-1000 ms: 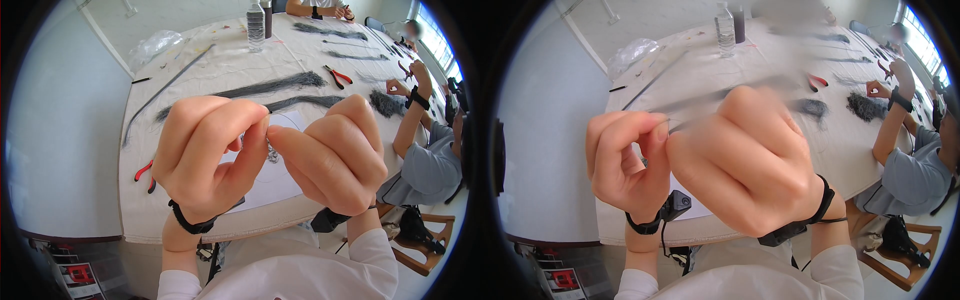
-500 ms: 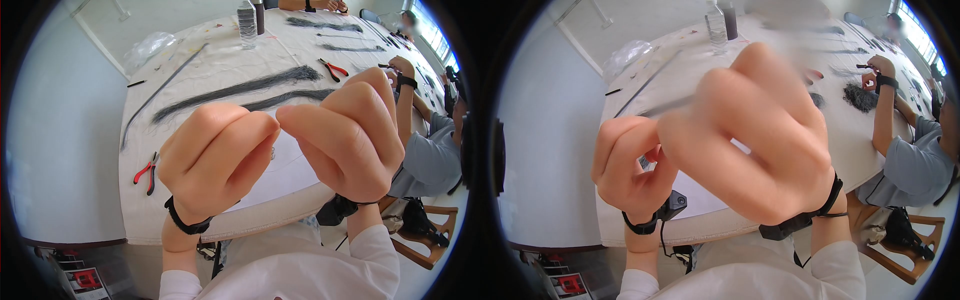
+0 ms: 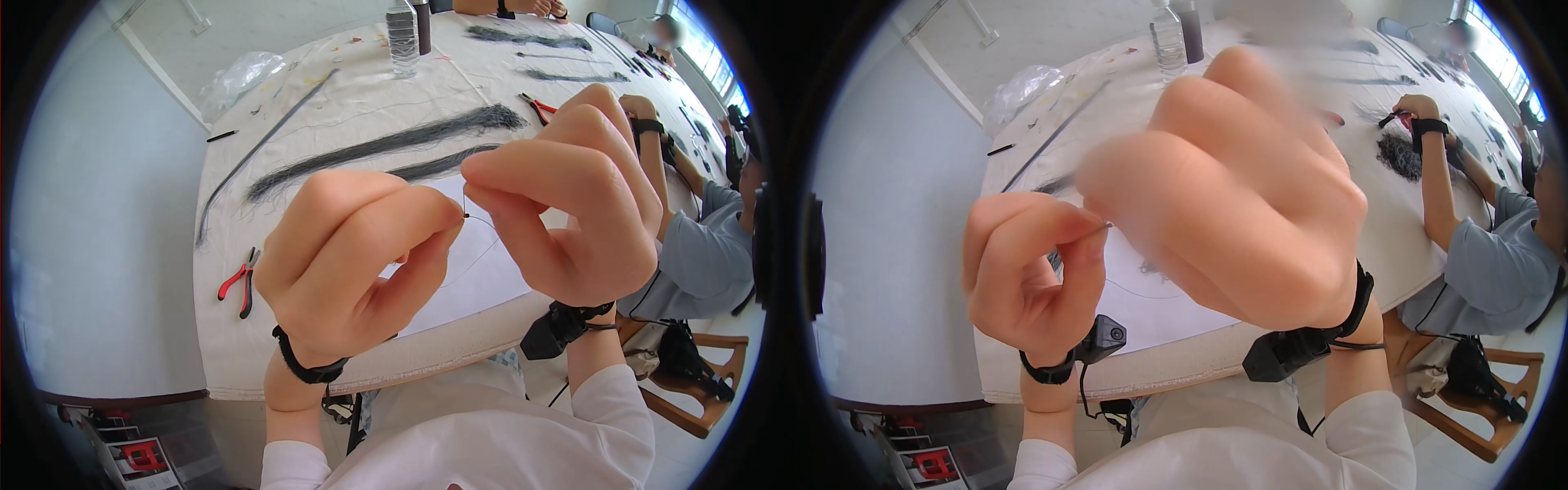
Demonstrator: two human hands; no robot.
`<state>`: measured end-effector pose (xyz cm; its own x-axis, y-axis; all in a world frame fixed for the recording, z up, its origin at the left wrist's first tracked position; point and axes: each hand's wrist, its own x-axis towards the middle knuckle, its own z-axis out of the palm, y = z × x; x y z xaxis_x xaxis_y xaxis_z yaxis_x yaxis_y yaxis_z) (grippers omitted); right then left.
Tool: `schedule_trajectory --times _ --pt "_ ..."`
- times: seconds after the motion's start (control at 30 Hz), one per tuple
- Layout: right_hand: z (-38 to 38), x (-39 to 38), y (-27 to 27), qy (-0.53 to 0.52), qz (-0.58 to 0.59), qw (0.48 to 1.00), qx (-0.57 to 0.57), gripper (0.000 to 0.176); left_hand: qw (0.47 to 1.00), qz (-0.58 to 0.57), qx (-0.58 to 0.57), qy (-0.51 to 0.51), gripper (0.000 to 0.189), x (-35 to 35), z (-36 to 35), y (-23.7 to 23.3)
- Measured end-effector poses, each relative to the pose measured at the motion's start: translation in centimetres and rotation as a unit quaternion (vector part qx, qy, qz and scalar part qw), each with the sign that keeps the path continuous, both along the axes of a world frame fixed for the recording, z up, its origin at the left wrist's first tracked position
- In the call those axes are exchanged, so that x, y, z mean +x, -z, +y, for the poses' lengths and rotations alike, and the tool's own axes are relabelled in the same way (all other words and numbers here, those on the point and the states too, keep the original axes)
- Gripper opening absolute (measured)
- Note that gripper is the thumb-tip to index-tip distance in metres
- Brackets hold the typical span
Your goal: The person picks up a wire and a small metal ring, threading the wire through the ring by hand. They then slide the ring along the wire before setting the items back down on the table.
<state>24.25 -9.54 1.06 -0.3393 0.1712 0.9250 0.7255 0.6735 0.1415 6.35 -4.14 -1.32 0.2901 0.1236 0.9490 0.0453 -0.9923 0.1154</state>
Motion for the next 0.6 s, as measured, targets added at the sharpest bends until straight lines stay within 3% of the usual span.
schedule_trajectory --times 0.2,0.4,0.6 --pt "-0.8 -0.5 -0.2 0.016 0.010 1.000 -0.016 0.028 1.000 -0.008 -0.026 -0.004 0.016 -0.1 -0.6 -0.1" --pt "-0.7 -1.1 0.3 -0.043 0.038 0.998 -0.002 0.033 0.998 -0.011 -0.060 -0.028 0.012 -0.5 -1.0 -0.2" --pt "0.3 -1.0 0.9 -0.057 -0.009 0.998 0.010 0.033 0.997 -0.018 -0.063 -0.042 0.012 -0.7 -1.1 -0.3"
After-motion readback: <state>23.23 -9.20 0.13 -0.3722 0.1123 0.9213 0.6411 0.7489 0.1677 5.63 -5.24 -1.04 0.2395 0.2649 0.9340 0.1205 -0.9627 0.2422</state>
